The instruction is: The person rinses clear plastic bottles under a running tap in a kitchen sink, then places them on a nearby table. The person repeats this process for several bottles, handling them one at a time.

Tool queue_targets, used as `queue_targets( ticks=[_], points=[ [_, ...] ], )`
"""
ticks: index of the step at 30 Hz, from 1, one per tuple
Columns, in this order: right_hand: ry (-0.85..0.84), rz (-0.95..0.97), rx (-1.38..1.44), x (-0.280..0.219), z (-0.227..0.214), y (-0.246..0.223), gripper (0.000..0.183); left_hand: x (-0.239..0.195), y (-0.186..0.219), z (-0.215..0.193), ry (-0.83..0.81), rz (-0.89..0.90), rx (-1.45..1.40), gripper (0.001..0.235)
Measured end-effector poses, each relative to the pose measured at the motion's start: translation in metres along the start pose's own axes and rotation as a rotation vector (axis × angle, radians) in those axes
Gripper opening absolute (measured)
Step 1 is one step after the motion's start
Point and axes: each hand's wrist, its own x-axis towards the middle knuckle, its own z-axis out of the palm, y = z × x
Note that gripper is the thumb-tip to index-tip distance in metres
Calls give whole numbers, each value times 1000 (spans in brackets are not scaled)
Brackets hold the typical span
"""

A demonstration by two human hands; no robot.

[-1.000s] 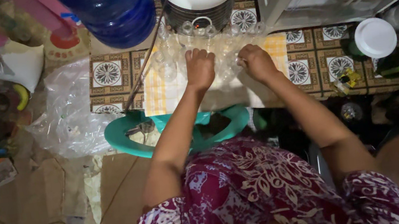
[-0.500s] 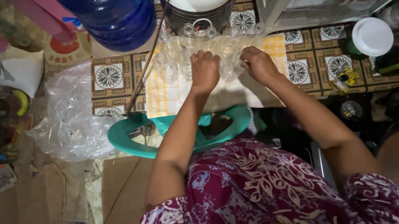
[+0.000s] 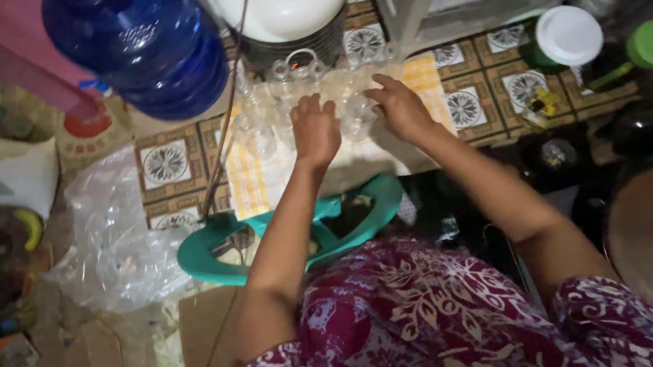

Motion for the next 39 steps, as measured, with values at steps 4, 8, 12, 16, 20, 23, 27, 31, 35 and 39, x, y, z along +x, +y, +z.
queue_targets(
  ticks=[4,8,12,16,20,23,27,31,35,39],
  points=[
    [89,84,70,-17,-18,-34,50,-8,14,-25,104,50,-118,35],
    [322,101,204,-42,-30,-85,39,-31,48,-51,164,97,-266,38],
    [491,262,261,-72,-41,-131,40,-45,73,-67,132,161,-456,40],
    [588,348,210,-106,-59,-158,40,-55,94,-71,35,180,-606,35],
    [673,444,164,-143,-79,-171,40,-66,112,-75,-115,198,-668,31],
    [688,565,97,-172,-98,-174,42,-63,130,-76,-162,365,-658,33],
    [726,664,10,-211,-124,-178,40,-63,164,-74,-232,486,-706,36],
    [789,745,-123,-266,-149,-198,38,-80,207,-72,-355,543,-823,35],
    [867,877,-270,-334,-174,-236,34,-114,267,-62,-625,442,-1116,31],
    [1004,998,-467,-389,-199,-268,30,-150,315,-64,-695,654,-1151,12]
  ],
)
